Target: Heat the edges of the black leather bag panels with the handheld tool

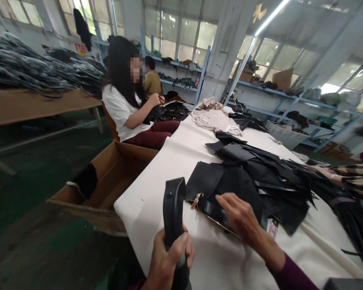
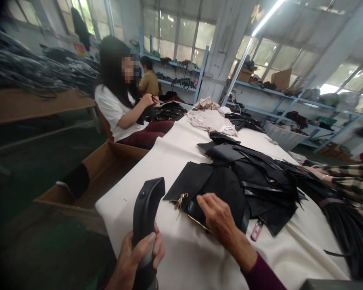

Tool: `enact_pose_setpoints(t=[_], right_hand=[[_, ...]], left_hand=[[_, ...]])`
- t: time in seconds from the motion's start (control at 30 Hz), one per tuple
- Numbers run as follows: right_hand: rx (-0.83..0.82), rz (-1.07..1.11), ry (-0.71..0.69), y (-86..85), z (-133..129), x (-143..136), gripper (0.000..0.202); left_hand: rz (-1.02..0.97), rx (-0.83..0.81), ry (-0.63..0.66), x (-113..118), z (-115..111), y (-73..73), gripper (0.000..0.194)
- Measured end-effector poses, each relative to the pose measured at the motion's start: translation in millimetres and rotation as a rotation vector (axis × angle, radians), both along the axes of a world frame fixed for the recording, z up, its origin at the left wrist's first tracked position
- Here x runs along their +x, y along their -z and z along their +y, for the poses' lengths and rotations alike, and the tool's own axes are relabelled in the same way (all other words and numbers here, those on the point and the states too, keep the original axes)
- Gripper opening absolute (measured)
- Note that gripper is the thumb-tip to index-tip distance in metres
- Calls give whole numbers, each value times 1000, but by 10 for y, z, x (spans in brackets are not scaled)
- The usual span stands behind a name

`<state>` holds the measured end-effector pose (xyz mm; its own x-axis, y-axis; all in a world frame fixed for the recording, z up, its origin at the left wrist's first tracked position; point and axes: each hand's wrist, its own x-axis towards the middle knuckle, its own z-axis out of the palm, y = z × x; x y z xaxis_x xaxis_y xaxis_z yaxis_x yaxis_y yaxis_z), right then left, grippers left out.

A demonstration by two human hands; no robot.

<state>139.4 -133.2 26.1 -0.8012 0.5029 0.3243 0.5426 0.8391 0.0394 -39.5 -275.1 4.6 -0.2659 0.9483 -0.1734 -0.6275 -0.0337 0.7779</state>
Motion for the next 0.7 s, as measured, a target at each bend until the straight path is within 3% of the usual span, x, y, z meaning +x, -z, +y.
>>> enact_pose_setpoints(t=[0.07,0.17,0.27,0.37,0.43,0.57,0.7], right_hand=[[10,-49,66,-57,342,83,43],[-39,-147,36,77,768,69,45],[-84,-187,-55,303,1020,-58,33],[-97,-203,-96,379,1130,-180,27],[-93,-210,-101,308,1139,-229,28],[-29,-207,-67,12,1075,-290,26],[56,-163,64,-214,1016,-307,24]], left_hand=[[-8,-23,9,7,40,23,33],[-15,-39,20,8,104,73,32],[0,-58,21,-4,168,128,31],[5,-75,34,-12,214,167,32],[-8,-75,37,-13,228,171,32],[-16,-84,2,-22,213,124,33],[-12,-95,-9,-39,170,60,38]])
